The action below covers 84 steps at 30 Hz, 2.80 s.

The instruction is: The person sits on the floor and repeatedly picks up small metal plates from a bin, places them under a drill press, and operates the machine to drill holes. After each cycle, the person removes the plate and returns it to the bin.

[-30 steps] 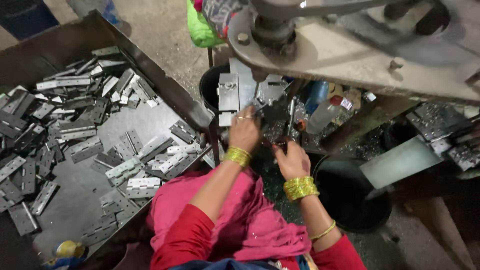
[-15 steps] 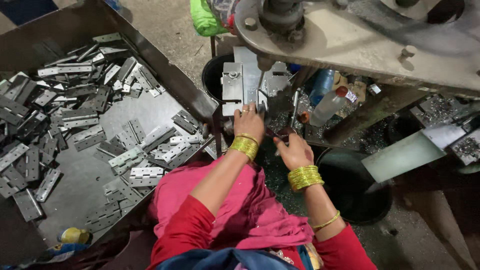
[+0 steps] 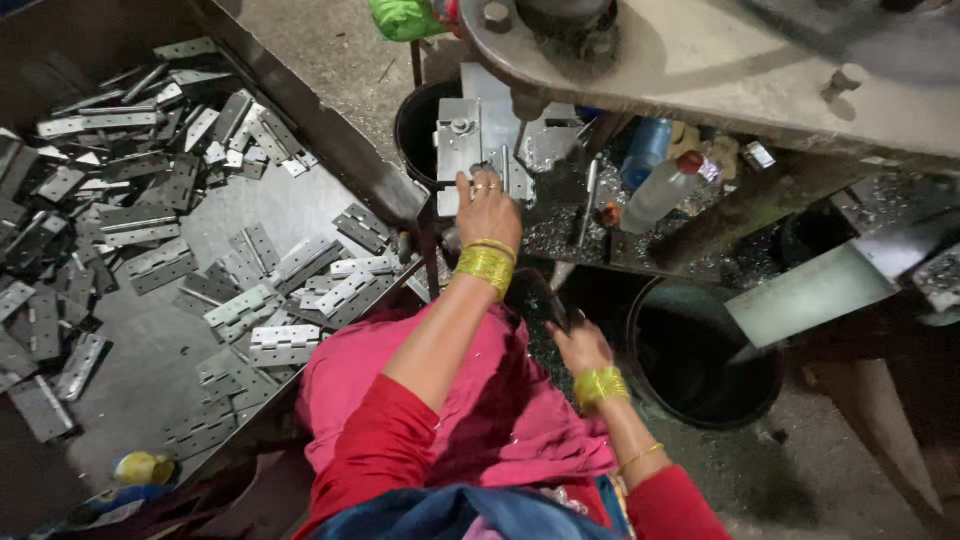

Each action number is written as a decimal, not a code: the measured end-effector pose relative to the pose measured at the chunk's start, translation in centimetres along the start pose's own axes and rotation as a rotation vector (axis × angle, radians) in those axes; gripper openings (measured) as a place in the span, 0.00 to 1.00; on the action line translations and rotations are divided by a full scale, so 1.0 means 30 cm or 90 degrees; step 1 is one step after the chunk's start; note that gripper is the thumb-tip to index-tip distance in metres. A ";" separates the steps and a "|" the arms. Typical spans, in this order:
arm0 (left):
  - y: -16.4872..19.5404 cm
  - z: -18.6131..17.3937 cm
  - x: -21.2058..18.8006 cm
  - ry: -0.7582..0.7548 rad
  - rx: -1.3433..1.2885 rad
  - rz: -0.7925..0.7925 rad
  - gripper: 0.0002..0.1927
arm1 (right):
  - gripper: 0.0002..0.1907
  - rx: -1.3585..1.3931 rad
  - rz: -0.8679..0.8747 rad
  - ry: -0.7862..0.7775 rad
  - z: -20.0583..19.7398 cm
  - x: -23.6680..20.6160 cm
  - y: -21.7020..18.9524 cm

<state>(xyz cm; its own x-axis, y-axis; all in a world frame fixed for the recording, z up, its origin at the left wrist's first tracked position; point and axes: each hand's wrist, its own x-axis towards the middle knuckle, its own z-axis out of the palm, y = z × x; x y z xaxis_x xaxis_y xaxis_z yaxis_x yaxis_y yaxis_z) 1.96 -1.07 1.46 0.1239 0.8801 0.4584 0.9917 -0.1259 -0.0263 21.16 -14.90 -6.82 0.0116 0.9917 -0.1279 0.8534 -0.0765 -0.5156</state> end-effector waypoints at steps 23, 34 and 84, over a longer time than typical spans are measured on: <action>0.025 -0.034 0.061 -0.127 0.006 -0.025 0.21 | 0.26 0.030 0.059 -0.034 0.065 0.056 0.085; -0.032 -0.049 0.138 -0.195 0.058 -0.022 0.20 | 0.31 -0.035 0.060 -0.066 0.065 0.035 0.089; -0.605 -0.236 -0.373 -0.158 -0.385 -0.209 0.15 | 0.31 -0.051 0.069 -0.051 0.023 0.065 0.104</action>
<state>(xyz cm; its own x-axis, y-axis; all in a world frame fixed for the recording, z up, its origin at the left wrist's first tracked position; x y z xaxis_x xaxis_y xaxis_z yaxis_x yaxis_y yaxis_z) -17.69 -11.88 3.10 -0.1017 0.9847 0.1412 0.7954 -0.0048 0.6061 23.50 -13.29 -9.25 0.0672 0.9664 -0.2483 0.8880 -0.1714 -0.4266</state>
